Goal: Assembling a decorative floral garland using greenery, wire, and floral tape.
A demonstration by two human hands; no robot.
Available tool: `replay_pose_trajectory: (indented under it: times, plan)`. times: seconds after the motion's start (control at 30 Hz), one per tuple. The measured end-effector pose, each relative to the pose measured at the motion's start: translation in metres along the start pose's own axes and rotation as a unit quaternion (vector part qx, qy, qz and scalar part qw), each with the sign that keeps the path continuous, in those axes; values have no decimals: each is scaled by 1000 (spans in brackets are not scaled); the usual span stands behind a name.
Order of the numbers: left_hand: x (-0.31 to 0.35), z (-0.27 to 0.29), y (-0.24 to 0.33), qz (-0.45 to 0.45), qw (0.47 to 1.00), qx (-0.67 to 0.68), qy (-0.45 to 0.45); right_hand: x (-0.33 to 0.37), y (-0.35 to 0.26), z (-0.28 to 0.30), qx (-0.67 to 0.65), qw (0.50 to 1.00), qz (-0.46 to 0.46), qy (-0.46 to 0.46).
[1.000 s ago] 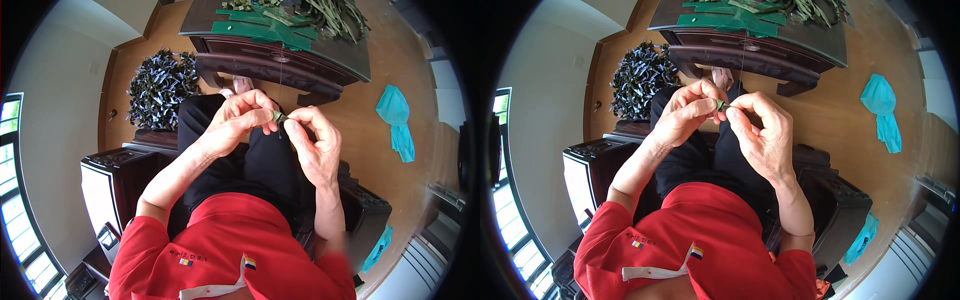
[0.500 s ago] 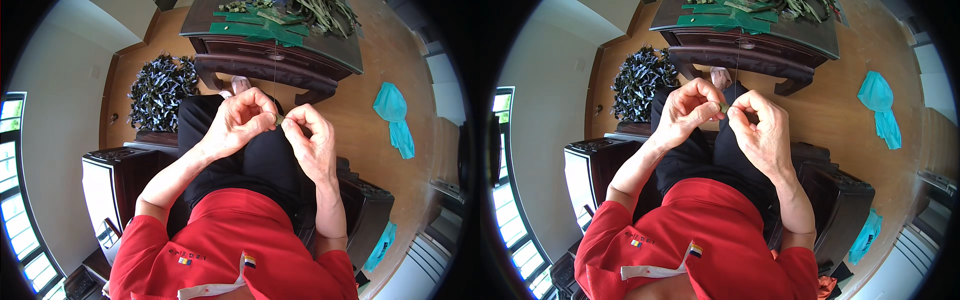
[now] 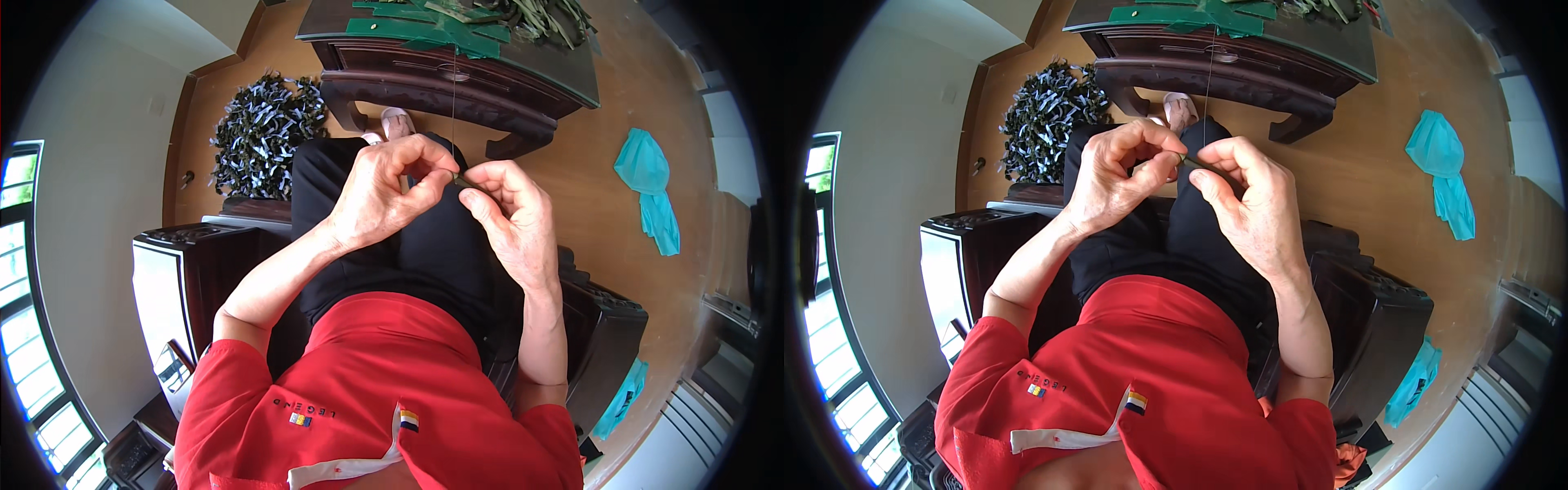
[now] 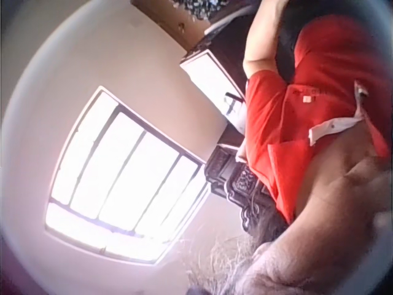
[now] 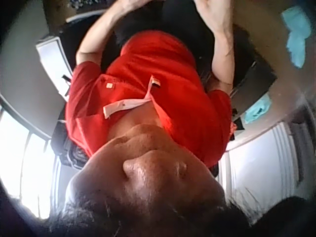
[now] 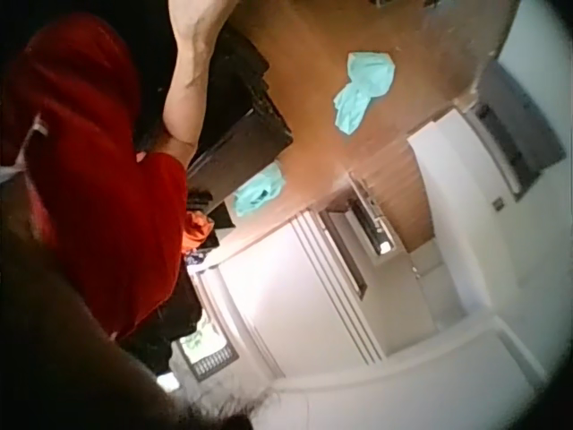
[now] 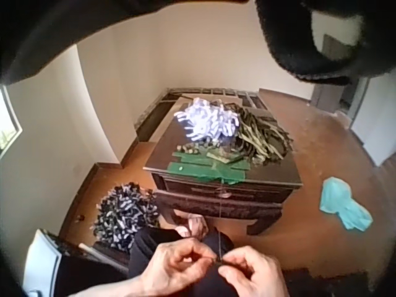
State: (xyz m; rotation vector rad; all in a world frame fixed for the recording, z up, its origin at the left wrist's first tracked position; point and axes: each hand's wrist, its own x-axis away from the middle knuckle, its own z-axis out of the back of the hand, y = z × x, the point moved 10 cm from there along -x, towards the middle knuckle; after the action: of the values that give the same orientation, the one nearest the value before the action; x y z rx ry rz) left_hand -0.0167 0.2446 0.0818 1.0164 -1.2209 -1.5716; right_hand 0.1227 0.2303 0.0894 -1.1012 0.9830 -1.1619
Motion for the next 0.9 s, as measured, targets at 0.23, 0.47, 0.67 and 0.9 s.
replay_pose_trajectory:
  times: [0.23, 0.47, 0.67, 0.9]
  plan:
    - [-1, -5, 3, -20, 999, 14, -25, 2, 5, -4, 14, 1000, -3, -4]
    - [3, 2, -18, 18, 995, 98, 6, 10, 14, -8, -64, 998, -6, 20]
    - [14, -8, -15, 26, 998, 32, -40, 15, 12, -21, -32, 999, -35, -21]
    - [31, 10, -28, 76, 993, 48, -75, 77, 49, -41, -51, 986, -126, -95]
